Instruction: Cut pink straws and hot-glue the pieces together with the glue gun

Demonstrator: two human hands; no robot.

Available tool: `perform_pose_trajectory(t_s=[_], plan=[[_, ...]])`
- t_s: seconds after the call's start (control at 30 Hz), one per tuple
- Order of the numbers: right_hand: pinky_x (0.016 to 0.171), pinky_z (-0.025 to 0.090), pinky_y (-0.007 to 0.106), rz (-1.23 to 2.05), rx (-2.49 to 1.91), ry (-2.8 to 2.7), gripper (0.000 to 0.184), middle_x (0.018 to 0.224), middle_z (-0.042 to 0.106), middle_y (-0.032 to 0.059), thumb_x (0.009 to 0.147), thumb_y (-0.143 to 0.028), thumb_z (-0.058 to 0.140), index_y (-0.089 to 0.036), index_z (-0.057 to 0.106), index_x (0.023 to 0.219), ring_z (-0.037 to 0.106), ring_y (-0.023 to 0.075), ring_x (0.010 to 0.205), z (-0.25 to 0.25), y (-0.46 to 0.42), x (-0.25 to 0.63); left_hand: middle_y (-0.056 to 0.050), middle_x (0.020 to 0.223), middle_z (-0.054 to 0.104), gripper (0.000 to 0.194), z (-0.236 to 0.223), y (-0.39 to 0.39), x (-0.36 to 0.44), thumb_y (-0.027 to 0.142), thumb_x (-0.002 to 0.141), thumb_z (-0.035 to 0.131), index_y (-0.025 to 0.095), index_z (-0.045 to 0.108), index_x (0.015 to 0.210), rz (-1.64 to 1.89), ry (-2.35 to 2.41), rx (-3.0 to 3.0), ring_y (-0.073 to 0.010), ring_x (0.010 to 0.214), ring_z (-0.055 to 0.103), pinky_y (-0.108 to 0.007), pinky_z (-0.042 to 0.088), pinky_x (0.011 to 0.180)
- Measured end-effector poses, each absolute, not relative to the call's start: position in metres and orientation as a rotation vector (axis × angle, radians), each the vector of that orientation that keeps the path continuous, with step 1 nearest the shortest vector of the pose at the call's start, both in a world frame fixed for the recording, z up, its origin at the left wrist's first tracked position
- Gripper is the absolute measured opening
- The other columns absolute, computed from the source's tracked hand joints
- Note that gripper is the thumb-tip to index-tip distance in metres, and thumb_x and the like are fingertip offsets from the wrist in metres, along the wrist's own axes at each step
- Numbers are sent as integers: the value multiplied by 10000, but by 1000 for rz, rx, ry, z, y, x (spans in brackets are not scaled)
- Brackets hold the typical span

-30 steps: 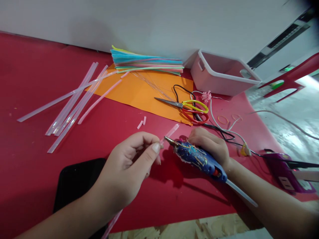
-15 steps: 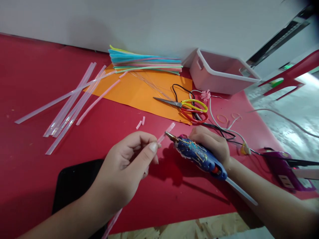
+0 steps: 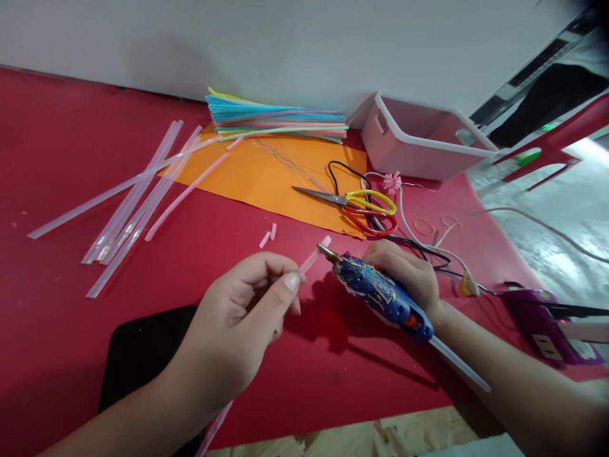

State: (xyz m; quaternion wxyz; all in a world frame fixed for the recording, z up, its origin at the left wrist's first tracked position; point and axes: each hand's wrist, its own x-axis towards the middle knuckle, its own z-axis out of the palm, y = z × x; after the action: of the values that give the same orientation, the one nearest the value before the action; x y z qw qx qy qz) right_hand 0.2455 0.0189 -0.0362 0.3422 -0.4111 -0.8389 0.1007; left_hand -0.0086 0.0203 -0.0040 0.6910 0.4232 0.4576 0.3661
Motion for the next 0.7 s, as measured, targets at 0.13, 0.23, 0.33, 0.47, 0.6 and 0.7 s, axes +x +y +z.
perform_pose_trajectory(t_s=[0.13,0.23,0.33,0.47,0.6,0.7], plan=[[597,421,318,250,-1078,-2183,38,712,594,31,868,-230,615,-214,589,892,540,179,645,-37,19,246,43,612,557,142,-4,20,-9,294,898,619,202,621,790,816,1024,941,-58,463,398,-158,297,414],[595,420,315,241,-1090,-2192,43,719,588,28,872,-232,607,-212,583,902,538,175,648,-38,19,247,43,608,554,143,-4,19,-10,295,896,619,203,619,786,813,1032,942,-59,460,393,-158,292,411],[590,424,329,247,-1095,-2180,45,716,587,35,871,-243,608,-227,579,901,541,188,646,-39,19,247,38,612,555,151,-4,19,-10,307,893,626,199,621,787,806,1034,934,-59,458,396,-161,292,408],[576,419,328,229,-1096,-2170,52,703,574,29,861,-233,616,-227,582,900,540,189,634,-39,19,247,46,607,549,161,-5,21,-9,307,899,625,201,615,778,800,995,905,-51,454,386,-151,280,406],[593,433,335,243,-1090,-2172,73,722,580,36,859,-218,613,-217,589,928,552,195,652,-38,19,246,49,609,552,151,-6,22,-9,299,905,620,207,623,786,794,980,905,-48,455,387,-147,282,411],[593,436,337,238,-1089,-2171,86,723,580,40,857,-213,614,-222,589,939,554,199,653,-38,19,246,47,606,554,146,-5,21,-9,294,901,622,207,625,785,798,982,900,-49,452,387,-148,284,409]])
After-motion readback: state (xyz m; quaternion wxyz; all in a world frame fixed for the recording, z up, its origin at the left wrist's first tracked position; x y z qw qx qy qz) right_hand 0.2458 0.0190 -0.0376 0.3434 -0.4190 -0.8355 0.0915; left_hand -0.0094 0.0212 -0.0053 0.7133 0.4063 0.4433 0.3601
